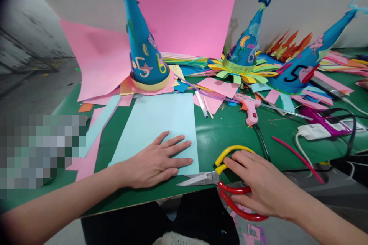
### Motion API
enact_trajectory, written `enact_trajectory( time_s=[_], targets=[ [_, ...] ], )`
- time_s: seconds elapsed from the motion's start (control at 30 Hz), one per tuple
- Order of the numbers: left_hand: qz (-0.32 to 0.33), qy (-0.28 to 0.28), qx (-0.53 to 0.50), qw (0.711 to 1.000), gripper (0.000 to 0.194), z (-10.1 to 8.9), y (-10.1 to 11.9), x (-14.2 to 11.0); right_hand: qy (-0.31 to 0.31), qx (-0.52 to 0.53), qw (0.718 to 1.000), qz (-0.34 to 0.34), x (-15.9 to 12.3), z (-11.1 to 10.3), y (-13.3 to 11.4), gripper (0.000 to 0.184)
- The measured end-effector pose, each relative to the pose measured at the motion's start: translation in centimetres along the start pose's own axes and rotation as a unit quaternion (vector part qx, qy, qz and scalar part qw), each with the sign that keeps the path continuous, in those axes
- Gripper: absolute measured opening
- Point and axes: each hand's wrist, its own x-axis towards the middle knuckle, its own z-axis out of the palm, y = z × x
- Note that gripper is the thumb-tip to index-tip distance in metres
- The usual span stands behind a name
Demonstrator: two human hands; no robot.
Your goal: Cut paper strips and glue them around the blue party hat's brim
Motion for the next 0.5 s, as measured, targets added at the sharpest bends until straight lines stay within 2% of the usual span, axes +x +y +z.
enact_trajectory(
  time_s=[0.5],
  targets=[
    [0.001, 0.001, -0.014, 1.000, 0.039, 0.0, 0.1, -0.1, -0.007, 0.010, 1.000, -0.007, 1.6, 0.1, -1.7, 0.050]
  ],
)
